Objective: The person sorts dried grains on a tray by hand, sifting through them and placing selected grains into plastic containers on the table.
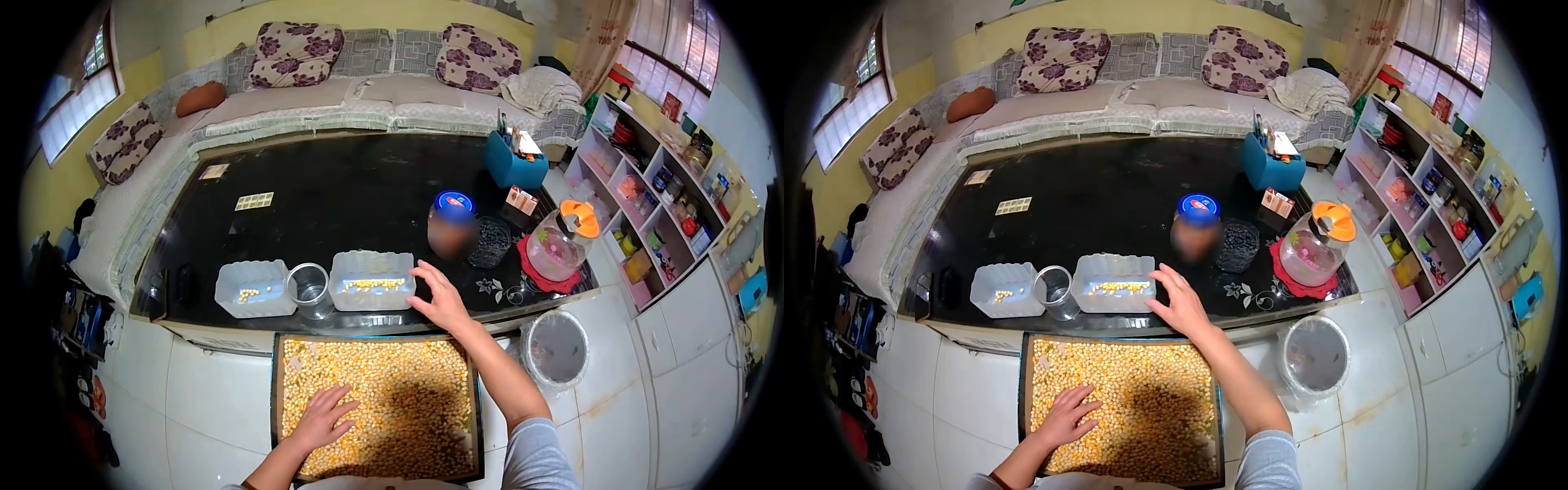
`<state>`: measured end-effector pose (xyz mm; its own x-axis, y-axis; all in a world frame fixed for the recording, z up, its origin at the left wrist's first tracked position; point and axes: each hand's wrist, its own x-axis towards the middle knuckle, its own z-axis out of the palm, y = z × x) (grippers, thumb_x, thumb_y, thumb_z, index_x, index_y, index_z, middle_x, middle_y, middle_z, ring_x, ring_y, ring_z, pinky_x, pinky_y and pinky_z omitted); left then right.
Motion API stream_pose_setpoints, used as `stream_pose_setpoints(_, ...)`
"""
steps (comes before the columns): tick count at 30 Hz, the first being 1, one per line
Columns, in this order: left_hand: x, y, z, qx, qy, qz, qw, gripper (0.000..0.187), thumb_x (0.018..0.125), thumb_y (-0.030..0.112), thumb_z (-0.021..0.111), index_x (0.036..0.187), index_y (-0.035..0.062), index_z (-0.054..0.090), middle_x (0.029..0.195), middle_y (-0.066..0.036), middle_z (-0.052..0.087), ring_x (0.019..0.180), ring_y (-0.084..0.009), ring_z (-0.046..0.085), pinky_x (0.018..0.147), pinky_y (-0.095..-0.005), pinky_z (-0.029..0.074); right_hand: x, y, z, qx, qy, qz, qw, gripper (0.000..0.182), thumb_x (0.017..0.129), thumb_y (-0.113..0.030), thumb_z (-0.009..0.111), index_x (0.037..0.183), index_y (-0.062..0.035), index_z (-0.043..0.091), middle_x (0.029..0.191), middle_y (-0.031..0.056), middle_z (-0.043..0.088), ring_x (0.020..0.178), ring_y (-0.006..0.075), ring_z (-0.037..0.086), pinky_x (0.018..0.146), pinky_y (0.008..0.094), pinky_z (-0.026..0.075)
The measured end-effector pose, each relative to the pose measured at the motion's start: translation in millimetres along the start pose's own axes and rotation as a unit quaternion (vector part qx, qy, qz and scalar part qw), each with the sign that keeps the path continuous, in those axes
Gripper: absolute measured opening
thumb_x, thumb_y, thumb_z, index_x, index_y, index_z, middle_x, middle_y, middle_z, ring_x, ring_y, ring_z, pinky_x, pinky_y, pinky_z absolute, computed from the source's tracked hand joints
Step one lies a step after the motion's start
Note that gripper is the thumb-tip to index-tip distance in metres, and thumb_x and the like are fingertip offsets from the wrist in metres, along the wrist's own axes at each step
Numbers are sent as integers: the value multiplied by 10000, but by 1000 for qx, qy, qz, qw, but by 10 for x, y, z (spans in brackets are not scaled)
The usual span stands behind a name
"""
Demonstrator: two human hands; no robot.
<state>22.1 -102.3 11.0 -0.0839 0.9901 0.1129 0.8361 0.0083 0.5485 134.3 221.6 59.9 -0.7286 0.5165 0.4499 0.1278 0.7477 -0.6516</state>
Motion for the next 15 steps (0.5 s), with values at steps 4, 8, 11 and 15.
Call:
stream_pose_setpoints(4,-2,-3,0,8,-7,1,1000,388,811,291,602,1170,150,557,1309,-135,415,1204,-335,386,984,-458,298,4,70,112,-28,-34,-11,999,236,755,-186,646,957,-90,568,1276,196,447,1065,363,514,853,386,449)
stream_pose_setpoints(8,5,-2,-9,12,-14,-4,1000,391,807,288,606,1171,157,557,1314,-134,410,1208,-337,383,988,-461,296,-94,18,-11,-18,23,-3,1000,144,768,-174,629,839,-63,570,1240,145,499,996,327,561,801,369,469)
stream_pose_setpoints(11,0,-10,-6,10,-15,-4,1000,394,803,288,606,1173,163,556,1319,-132,407,1211,-338,380,991,-462,295,-304,-49,-199,-23,36,-7,999,150,749,-146,656,836,-50,580,1218,147,513,983,313,570,803,350,470)
stream_pose_setpoints(15,-4,-7,4,15,-12,-12,1000,393,801,290,600,1170,163,557,1324,-132,403,1210,-338,380,991,-463,292,-592,-4,-294,6,35,60,998,146,740,-126,671,822,-42,584,1182,176,530,1008,302,569,819,343,466)
